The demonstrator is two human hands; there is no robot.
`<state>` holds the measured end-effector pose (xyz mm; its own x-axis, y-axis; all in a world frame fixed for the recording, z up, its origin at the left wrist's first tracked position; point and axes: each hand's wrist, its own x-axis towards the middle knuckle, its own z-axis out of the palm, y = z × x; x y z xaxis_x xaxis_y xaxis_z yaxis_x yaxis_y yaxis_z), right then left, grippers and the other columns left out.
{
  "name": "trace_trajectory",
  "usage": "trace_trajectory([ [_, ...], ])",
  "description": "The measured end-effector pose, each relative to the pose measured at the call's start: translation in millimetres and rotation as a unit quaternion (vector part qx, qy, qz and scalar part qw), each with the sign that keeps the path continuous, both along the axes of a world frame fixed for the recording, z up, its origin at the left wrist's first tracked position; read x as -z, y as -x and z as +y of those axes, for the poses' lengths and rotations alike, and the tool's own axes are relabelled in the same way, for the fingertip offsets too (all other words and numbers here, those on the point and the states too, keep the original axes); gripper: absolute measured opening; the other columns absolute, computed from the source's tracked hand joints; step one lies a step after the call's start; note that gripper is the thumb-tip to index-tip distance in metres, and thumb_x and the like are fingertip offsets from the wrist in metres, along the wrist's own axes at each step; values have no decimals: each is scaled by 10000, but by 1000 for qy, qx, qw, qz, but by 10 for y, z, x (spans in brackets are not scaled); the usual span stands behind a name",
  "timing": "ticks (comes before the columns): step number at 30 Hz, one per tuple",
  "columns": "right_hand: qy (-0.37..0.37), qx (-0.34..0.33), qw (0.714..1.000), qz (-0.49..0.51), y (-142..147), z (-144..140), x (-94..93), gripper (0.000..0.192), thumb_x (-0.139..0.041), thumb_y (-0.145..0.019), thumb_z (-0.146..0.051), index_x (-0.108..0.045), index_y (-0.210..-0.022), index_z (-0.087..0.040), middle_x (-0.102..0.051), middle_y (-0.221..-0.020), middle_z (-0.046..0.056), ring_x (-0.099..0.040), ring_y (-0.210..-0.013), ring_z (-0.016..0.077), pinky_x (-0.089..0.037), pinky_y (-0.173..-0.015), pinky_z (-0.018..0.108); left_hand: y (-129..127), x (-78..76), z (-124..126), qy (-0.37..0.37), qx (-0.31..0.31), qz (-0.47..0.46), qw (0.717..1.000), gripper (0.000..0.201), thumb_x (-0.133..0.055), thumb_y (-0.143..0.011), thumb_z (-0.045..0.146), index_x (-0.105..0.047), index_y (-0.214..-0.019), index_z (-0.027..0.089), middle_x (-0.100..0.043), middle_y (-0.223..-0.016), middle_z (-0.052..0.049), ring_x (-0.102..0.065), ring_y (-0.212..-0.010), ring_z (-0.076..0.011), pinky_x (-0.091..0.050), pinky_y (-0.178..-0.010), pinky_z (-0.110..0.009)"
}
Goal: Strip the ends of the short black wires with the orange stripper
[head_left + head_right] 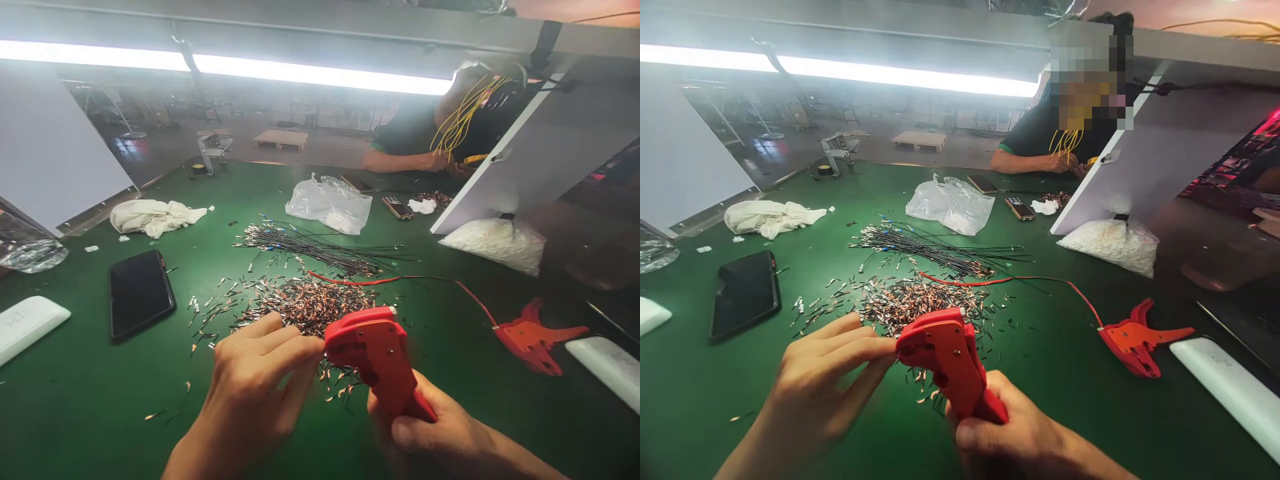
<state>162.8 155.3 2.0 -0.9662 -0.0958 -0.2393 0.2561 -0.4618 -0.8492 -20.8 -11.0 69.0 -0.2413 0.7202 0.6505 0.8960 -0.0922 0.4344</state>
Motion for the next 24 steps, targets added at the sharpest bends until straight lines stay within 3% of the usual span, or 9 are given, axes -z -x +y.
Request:
trace_trajectory([
  [5, -18, -2, 1000, 5, -5, -14, -28, 424, -740, -764, -526, -513, -671, -180, -353, -536, -89, -295, -450, 43, -297, -410, 162, 14, 45, 1, -1, 2, 2, 1000, 179, -598, -883, 36, -633, -935, 204, -640, -634, 44, -411, -527, -114, -354, -518, -248],
  [9, -19, -1, 1000, 13, 13, -25, -73, 442, -716, -774, -551, -495, -658, -186, -354, -529, -86, -300, -440, 47, -297, -398, 164, 9, 72, 10, -9, -20, -7, 1000, 96, -614, -912, 106, -616, -950, 194, -696, -741, 35, -537, -586, -94, -439, -567, -215],
  [13, -57, 30, 998, -4, 0, -42, -108, 503, -700, -770, -611, -455, -621, -198, -328, -502, -94, -260, -427, 44, -255, -391, 182, -3, 76, 18, 5, -27, -33, 999, 53, -630, -909, 143, -600, -885, 180, -637, -687, 40, -577, -592, -79, -462, -560, -173],
  [17, -94, 44, 995, -8, -12, -49, -142, 563, -662, -793, -660, -372, -592, -220, -269, -468, -111, -201, -407, 37, -185, -369, 193, -4, 44, 27, 18, -32, -40, 999, 145, -580, -908, 86, -603, -801, 181, -603, -631, 51, -530, -522, -62, -444, -525, -153],
  [24, -40, 2, 999, 8, 8, 8, -121, 498, -669, -801, -634, -454, -700, -196, -335, -552, -91, -263, -464, 50, -252, -431, 196, 8, -11, 14, 5, -9, -47, 999, 159, -582, -898, 70, -669, -796, 156, -594, -598, 37, -517, -498, -61, -417, -489, -159],
])
